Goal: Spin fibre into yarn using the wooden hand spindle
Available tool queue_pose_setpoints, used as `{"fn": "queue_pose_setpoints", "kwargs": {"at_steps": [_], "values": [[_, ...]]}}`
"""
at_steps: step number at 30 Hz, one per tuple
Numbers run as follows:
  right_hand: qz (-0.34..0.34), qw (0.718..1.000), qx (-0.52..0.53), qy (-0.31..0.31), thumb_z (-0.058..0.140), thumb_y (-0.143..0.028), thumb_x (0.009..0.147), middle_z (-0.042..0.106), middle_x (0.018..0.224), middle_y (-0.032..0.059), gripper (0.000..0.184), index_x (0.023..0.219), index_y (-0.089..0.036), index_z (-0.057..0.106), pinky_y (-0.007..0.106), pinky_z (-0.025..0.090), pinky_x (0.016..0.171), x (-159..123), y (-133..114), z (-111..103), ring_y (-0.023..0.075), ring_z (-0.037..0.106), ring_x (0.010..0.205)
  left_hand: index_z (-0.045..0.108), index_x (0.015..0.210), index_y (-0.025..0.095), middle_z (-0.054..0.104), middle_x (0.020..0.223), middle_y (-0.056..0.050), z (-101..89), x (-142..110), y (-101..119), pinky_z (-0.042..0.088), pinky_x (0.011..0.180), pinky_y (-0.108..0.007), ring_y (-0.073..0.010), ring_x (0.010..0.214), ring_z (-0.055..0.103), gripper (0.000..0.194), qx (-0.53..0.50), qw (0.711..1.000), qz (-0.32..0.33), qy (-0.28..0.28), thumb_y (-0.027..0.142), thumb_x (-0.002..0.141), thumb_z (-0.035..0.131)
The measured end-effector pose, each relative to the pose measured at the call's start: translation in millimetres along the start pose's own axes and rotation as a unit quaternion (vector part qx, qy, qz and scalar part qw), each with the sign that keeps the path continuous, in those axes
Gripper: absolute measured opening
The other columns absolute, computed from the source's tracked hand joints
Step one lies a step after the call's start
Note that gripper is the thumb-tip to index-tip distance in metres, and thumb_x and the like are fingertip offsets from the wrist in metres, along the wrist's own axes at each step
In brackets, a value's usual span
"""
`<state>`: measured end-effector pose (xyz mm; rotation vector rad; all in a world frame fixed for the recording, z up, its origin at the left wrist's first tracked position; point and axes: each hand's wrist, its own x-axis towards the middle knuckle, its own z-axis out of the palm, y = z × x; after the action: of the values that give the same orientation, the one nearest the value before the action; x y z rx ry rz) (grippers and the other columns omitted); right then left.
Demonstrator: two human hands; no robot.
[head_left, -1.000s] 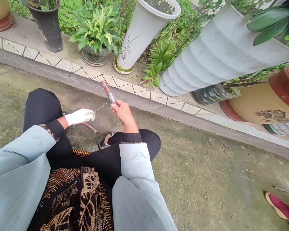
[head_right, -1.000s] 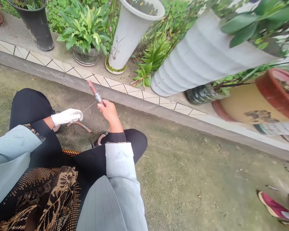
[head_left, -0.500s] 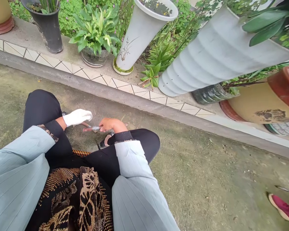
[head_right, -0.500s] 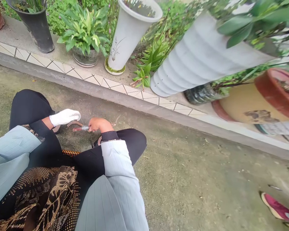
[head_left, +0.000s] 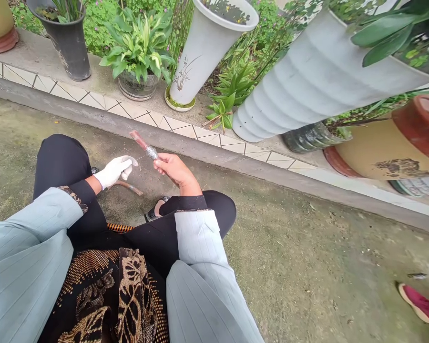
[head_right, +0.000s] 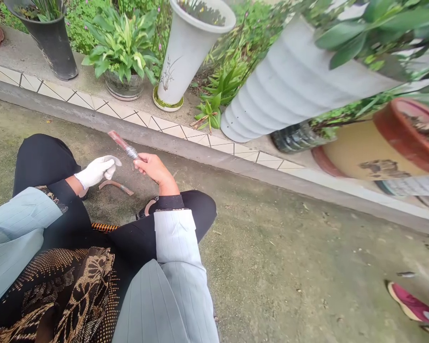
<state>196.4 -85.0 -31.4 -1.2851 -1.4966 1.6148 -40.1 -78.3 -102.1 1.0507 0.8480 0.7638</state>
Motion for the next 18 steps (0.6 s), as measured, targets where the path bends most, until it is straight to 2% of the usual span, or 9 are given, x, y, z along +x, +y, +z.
{"fn": "queue_pose_setpoints", "kwargs": {"at_steps": [3, 6, 7, 9, 12, 14, 16, 18], "values": [[0.012, 0.999, 0.024, 0.022, 0.057, -0.037, 0.081, 0.05, 0.066, -0.0027, 0.022, 0.074, -0.016, 0.053, 0.02, 0.033, 0.051, 2, 3, 0, 0.0066, 0.04, 0.053, 0.06, 0.096, 0.013, 0.043, 0.054, 0.007, 2.1, -2, 0, 0.028, 0.041, -0.018, -0.0046, 0.042, 0.032, 0.037, -0.026, 0.999, -0.015, 0.013, 0.047, 0.082, 0.066], [0.014, 0.999, 0.022, 0.028, 0.05, -0.028, 0.085, 0.05, 0.069, -0.0022, 0.014, 0.079, -0.016, 0.052, 0.02, 0.035, 0.056, 6, 5, 2, 0.0079, 0.042, 0.056, 0.06, 0.094, 0.013, 0.042, 0.053, 0.007, 7.5, -5, 5, 0.021, 0.04, -0.018, -0.0041, 0.041, 0.028, 0.033, -0.027, 0.999, -0.036, 0.016, 0.043, 0.082, 0.065], [0.016, 0.999, -0.006, 0.04, 0.047, -0.025, 0.086, 0.051, 0.07, -0.0016, 0.011, 0.081, -0.016, 0.052, 0.021, 0.037, 0.058, 7, 5, 3, 0.0087, 0.043, 0.058, 0.06, 0.094, 0.013, 0.043, 0.052, 0.007, 10.0, -6, 8, 0.019, 0.04, -0.018, -0.0041, 0.04, 0.027, 0.032, -0.021, 0.999, -0.037, 0.023, 0.042, 0.082, 0.064], [0.017, 0.989, -0.127, 0.077, 0.043, -0.021, 0.088, 0.056, 0.075, 0.0007, 0.012, 0.086, -0.016, 0.054, 0.023, 0.039, 0.063, 10, 7, 7, 0.0114, 0.048, 0.064, 0.061, 0.096, 0.013, 0.044, 0.052, 0.007, 15.1, -8, 12, 0.016, 0.039, -0.019, -0.0042, 0.039, 0.025, 0.03, 0.001, 0.999, -0.031, 0.037, 0.04, 0.082, 0.062], [0.015, 0.927, -0.357, 0.118, 0.045, -0.021, 0.091, 0.064, 0.093, 0.0073, 0.017, 0.099, -0.017, 0.059, 0.029, 0.042, 0.076, 16, 12, 16, 0.0186, 0.056, 0.083, 0.064, 0.093, 0.012, 0.046, 0.051, 0.005, 20.9, -10, 16, 0.022, 0.043, -0.02, -0.0054, 0.042, 0.032, 0.026, 0.078, 0.995, -0.006, 0.053, 0.034, 0.08, 0.06], [0.029, 0.886, -0.45, 0.112, 0.045, -0.023, 0.093, 0.065, 0.106, 0.0113, 0.023, 0.109, -0.018, 0.06, 0.032, 0.042, 0.082, 20, 14, 23, 0.0236, 0.058, 0.095, 0.065, 0.09, 0.011, 0.048, 0.052, 0.004, 21.7, -10, 16, 0.029, 0.047, -0.02, -0.0068, 0.046, 0.039, 0.023, 0.143, 0.988, 0.009, 0.052, 0.03, 0.079, 0.059], [0.057, 0.862, -0.497, 0.081, 0.044, -0.024, 0.094, 0.066, 0.113, 0.0138, 0.028, 0.116, -0.018, 0.06, 0.034, 0.043, 0.082, 23, 16, 28, 0.0266, 0.06, 0.1, 0.066, 0.091, 0.011, 0.048, 0.051, 0.004, 19.5, -10, 15, 0.032, 0.05, -0.021, -0.0081, 0.047, 0.041, 0.024, 0.201, 0.979, 0.008, 0.036, 0.028, 0.079, 0.055], [0.084, 0.844, -0.529, 0.015, 0.042, -0.025, 0.095, 0.066, 0.117, 0.0156, 0.031, 0.119, -0.018, 0.061, 0.034, 0.043, 0.082, 24, 16, 31, 0.0277, 0.061, 0.104, 0.067, 0.093, 0.011, 0.051, 0.054, 0.003, 15.0, -10, 14, 0.034, 0.052, -0.021, -0.0094, 0.049, 0.043, 0.026, 0.277, 0.961, 0.006, -0.002, 0.028, 0.08, 0.052]]}}
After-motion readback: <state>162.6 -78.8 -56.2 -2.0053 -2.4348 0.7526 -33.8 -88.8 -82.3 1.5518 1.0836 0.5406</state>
